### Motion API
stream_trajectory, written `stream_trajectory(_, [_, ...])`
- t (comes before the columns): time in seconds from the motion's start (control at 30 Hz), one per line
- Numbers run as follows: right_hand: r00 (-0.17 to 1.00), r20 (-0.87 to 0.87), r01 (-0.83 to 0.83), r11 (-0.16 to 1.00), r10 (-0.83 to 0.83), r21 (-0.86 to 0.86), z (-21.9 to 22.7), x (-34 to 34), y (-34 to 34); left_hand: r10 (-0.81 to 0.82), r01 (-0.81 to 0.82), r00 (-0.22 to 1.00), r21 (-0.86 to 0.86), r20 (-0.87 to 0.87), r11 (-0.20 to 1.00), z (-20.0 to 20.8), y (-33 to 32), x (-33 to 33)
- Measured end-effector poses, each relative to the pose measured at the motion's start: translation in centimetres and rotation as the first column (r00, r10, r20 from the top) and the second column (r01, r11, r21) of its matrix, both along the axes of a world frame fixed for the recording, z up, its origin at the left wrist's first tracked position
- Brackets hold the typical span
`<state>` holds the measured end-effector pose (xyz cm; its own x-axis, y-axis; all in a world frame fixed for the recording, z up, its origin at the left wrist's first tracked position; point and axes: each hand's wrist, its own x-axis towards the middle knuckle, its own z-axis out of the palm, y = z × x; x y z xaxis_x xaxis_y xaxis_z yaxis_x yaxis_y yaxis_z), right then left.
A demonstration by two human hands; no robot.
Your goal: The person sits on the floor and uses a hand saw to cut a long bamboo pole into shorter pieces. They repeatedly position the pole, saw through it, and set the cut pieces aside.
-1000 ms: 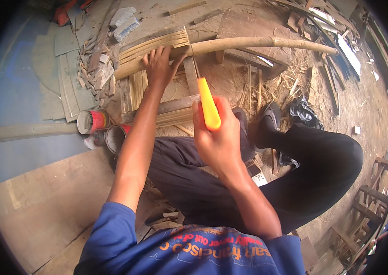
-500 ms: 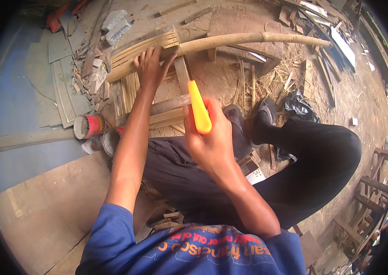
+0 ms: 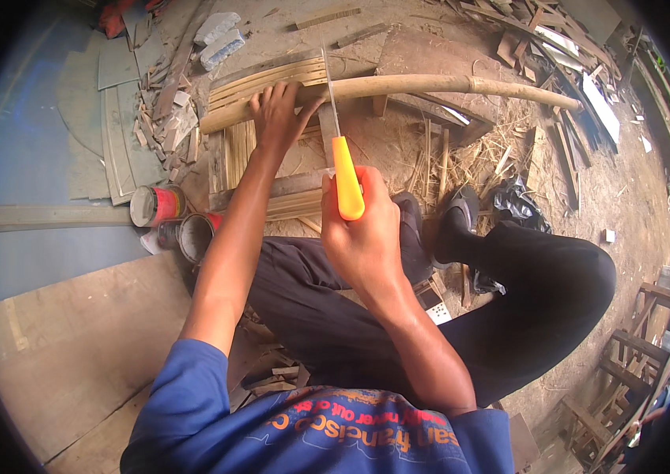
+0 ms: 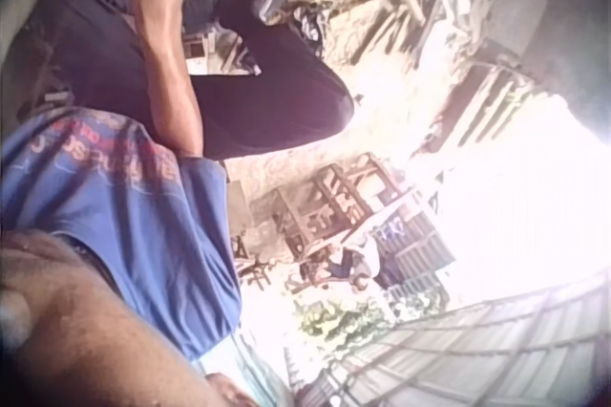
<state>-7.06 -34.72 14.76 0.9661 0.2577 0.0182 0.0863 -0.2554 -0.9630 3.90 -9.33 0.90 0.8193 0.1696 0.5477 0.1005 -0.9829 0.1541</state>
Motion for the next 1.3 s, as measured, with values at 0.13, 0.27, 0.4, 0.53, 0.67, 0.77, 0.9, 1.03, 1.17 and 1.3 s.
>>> stream_trajectory(0.13, [1.000,0.000,0.018,1.000,-0.018,0.014,-0.2,0.1,-0.1,0.036,-0.035,0.999,0.044,-0.014,0.998,0.1,-0.1,0.0])
stream_trajectory(0.27, [1.000,-0.009,0.019,0.999,-0.019,0.026,0.3,0.2,0.0,0.031,-0.032,0.998,-0.015,-0.048,0.999,0.2,-0.2,0.1])
stream_trajectory(0.4, [1.000,-0.009,0.008,1.000,-0.008,0.017,1.1,-0.2,-0.1,0.021,-0.021,0.997,-0.009,-0.069,1.000,0.2,-0.1,-0.1])
stream_trajectory(0.53, [0.999,-0.035,0.001,1.000,-0.002,-0.026,1.1,-0.7,-0.2,0.035,-0.037,0.997,-0.028,-0.074,0.999,0.4,0.0,0.3])
stream_trajectory(0.67, [1.000,-0.017,-0.006,1.000,0.006,0.017,0.5,-0.7,-0.2,0.005,-0.013,0.994,-0.074,-0.110,0.997,0.8,0.2,0.5])
stream_trajectory(0.77, [0.999,-0.025,0.029,0.999,-0.030,-0.024,0.3,-0.9,-0.5,0.020,-0.020,0.994,0.000,-0.104,1.000,0.7,0.2,0.0])
stream_trajectory(0.9, [0.996,-0.084,0.034,0.998,-0.029,0.057,-0.8,-0.4,-0.5,0.024,-0.022,0.999,0.038,-0.034,0.999,0.3,-0.1,-0.1])
stream_trajectory(1.03, [0.986,0.104,0.114,0.982,-0.130,0.150,-3.3,0.3,-0.6,0.041,-0.041,0.999,0.073,0.002,0.996,-0.1,-0.4,-0.4])
stream_trajectory(1.17, [0.976,0.131,0.154,0.978,-0.173,0.143,-6.0,0.2,-2.1,0.050,-0.051,0.998,0.044,0.025,0.998,-0.4,-1.0,-1.1])
stream_trajectory(1.3, [0.981,0.081,0.163,0.972,-0.178,0.169,-8.1,0.1,-2.9,0.058,-0.060,0.997,0.045,0.050,0.997,-0.5,-1.7,-1.9])
